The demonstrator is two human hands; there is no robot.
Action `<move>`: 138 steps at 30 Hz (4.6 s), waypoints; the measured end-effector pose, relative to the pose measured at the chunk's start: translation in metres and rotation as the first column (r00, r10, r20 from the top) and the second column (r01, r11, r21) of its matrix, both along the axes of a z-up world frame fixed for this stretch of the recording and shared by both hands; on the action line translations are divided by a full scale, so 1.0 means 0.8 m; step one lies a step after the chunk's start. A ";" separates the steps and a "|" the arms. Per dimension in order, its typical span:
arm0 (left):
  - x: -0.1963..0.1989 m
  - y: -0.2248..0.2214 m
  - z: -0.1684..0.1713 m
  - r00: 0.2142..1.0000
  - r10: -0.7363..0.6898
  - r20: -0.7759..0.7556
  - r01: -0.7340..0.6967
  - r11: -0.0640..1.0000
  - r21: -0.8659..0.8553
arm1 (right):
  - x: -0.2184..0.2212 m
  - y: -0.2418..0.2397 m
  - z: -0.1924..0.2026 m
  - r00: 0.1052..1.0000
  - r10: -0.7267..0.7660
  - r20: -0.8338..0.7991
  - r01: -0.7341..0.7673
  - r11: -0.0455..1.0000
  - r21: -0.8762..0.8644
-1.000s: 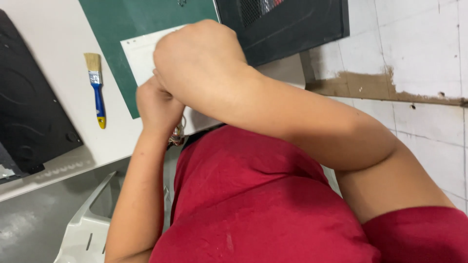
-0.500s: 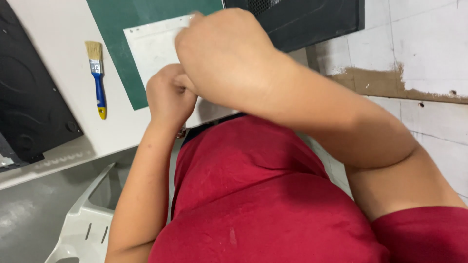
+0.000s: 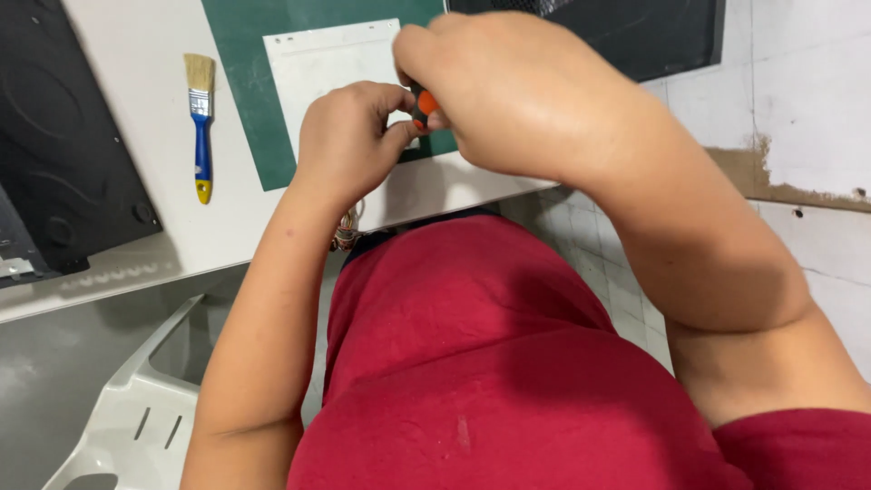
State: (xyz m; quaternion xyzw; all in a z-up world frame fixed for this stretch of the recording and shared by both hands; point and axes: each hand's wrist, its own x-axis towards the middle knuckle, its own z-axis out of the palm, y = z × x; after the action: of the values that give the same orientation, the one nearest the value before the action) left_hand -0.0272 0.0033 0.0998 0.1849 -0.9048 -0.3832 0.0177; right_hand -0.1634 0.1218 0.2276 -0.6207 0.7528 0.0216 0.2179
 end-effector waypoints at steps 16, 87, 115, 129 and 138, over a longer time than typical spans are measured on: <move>-0.019 0.002 0.006 0.968 -0.065 -0.244 0.071 0.997 0.016 | -0.006 0.029 -0.050 0.779 -0.077 -0.622 -0.046 0.983 -0.178; -0.048 -0.020 0.007 0.878 -0.404 -0.257 0.452 0.877 0.162 | 0.061 0.002 0.038 0.843 -0.487 -0.228 0.531 0.819 0.218; -0.038 -0.005 -0.003 0.912 -0.283 -0.298 0.316 0.946 0.068 | 0.069 -0.009 0.039 0.816 -0.561 -0.142 0.578 0.799 0.166; -0.021 0.000 0.009 0.959 -0.166 -0.228 0.212 0.958 0.193 | 0.056 0.007 0.006 0.719 -0.535 -0.444 0.637 0.763 0.112; -0.027 -0.013 0.012 0.927 -0.336 -0.166 0.360 0.920 0.153 | 0.067 0.007 0.026 0.832 -0.496 -0.246 0.538 0.831 0.142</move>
State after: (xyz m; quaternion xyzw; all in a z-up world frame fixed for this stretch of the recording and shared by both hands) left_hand -0.0488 -0.0068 0.1095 -0.0048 -0.8814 -0.4724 -0.0060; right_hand -0.1099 0.1278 0.2487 -0.3615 0.9045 0.1013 0.2022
